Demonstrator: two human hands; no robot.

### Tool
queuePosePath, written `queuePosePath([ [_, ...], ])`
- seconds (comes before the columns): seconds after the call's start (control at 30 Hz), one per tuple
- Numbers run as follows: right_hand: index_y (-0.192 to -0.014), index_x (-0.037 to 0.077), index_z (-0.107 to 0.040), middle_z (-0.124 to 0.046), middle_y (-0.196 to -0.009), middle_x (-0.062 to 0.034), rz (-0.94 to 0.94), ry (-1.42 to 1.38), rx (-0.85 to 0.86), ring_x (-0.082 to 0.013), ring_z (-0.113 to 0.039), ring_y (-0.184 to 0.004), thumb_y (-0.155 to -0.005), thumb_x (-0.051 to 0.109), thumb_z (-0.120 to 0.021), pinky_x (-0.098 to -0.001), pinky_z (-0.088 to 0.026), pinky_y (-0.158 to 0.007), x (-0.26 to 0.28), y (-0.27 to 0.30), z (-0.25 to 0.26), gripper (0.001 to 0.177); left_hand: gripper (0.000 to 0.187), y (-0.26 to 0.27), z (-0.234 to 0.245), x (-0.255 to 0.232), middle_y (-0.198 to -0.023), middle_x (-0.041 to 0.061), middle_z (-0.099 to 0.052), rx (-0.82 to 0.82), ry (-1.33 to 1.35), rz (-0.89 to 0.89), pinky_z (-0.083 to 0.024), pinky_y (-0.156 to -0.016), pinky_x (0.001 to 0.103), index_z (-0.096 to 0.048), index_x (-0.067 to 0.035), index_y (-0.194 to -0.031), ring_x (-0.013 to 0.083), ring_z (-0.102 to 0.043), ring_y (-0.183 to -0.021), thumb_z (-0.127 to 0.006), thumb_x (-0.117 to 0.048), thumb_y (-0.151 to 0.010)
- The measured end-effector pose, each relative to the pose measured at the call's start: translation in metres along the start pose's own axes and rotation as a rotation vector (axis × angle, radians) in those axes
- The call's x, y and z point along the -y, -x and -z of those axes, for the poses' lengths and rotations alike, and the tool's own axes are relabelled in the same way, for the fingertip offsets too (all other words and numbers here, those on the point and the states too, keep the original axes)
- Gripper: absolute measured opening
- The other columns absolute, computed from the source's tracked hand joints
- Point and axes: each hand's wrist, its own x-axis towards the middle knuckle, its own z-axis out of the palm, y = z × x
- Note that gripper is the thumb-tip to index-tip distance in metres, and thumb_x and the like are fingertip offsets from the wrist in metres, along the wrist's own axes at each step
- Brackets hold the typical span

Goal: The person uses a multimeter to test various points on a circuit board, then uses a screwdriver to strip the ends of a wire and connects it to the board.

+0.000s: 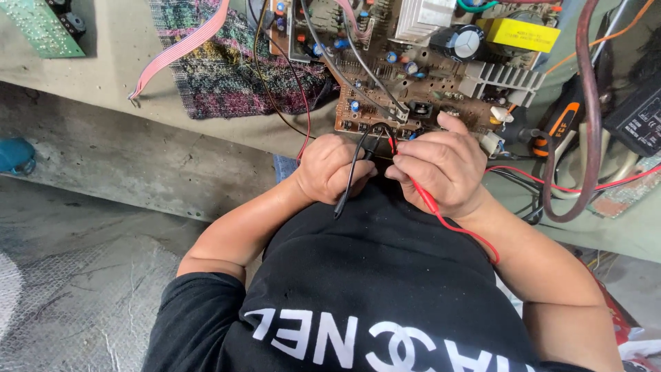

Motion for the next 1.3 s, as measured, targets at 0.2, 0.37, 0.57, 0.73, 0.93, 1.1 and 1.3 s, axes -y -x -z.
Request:
queuePosePath([
  [0.2,-0.087,0.011,-0.076,-0.078,-0.092,-0.0069,-0.016,0.013,0.01,-0.0257,-0.068,-0.073,-0.103,0.032,-0.073,-0.0515,-0.053,-0.101,0.0,-0.001,-0.001,0.026,0.012,-0.007,0.002,0.001,-0.085,0.015,-0.064,0.011,-0.032,-0.009,-0.05,-0.057,0.039,-0.07,-0.005,-0.099,0.0309,-0.06,-0.061,-0.06,-0.011,-0.1],
  [0.37,-0.086,0.011,-0.077,-0.078,-0.091,-0.007,-0.019,0.007,0.009,-0.0255,-0.068,-0.072,-0.102,0.032,-0.074,-0.0511,-0.054,-0.099,-0.004,0.002,-0.001,0.026,0.016,-0.006,0.001,0.002,-0.084,0.015,-0.064,0.012,-0.035,-0.01,-0.05,-0.057,0.038,-0.07,-0.004,-0.098,0.0299,-0.06,-0.061,-0.057,-0.012,-0.099],
  [0.57,-0.087,0.01,-0.077,-0.077,-0.091,-0.0076,-0.027,-0.006,0.0,-0.0262,-0.068,-0.072,-0.102,0.03,-0.074,-0.0509,-0.054,-0.099,-0.002,0.002,-0.001,0.025,0.015,-0.006,0.002,0.001,-0.084,0.015,-0.063,0.027,-0.046,-0.013,-0.051,-0.057,0.039,-0.07,-0.004,-0.098,0.0298,-0.061,-0.061,-0.057,-0.01,-0.098],
  [0.73,-0.087,0.01,-0.077,-0.077,-0.091,-0.0075,-0.037,-0.019,-0.008,-0.0267,-0.068,-0.071,-0.102,0.03,-0.073,-0.0509,-0.054,-0.099,-0.003,0.003,-0.001,0.025,0.025,-0.008,0.002,0.001,-0.083,0.015,-0.063,0.031,-0.046,-0.006,-0.051,-0.057,0.039,-0.071,-0.003,-0.098,0.0303,-0.061,-0.061,-0.048,-0.013,-0.105],
  [0.93,-0.087,0.011,-0.077,-0.077,-0.091,-0.0076,-0.057,-0.011,-0.004,-0.0277,-0.069,-0.073,-0.101,0.03,-0.074,-0.0503,-0.054,-0.1,-0.001,0.003,-0.001,0.025,0.027,-0.004,0.0,0.0,-0.084,0.015,-0.064,0.021,-0.052,-0.005,-0.051,-0.058,0.039,-0.071,-0.004,-0.097,0.0305,-0.061,-0.062,-0.048,-0.015,-0.106],
  [1.1,-0.087,0.011,-0.077,-0.077,-0.09,-0.0078,-0.043,-0.017,-0.013,-0.0273,-0.068,-0.072,-0.101,0.03,-0.075,-0.0505,-0.053,-0.101,-0.002,0.004,0.0,0.024,0.028,0.002,0.0,0.001,-0.085,0.016,-0.064,0.031,-0.042,-0.01,-0.052,-0.06,0.04,-0.071,-0.003,-0.099,0.0314,-0.062,-0.064,-0.048,-0.016,-0.108],
  [1.3,-0.086,0.011,-0.076,-0.077,-0.09,-0.0075,-0.034,-0.012,-0.021,-0.0269,-0.068,-0.071,-0.102,0.03,-0.074,-0.05,-0.054,-0.1,-0.002,0.001,-0.001,0.025,0.028,0.003,-0.001,0.0,-0.086,0.015,-0.064,0.044,-0.04,-0.004,-0.052,-0.061,0.04,-0.071,-0.004,-0.1,0.031,-0.063,-0.066,-0.048,-0.017,-0.109],
])
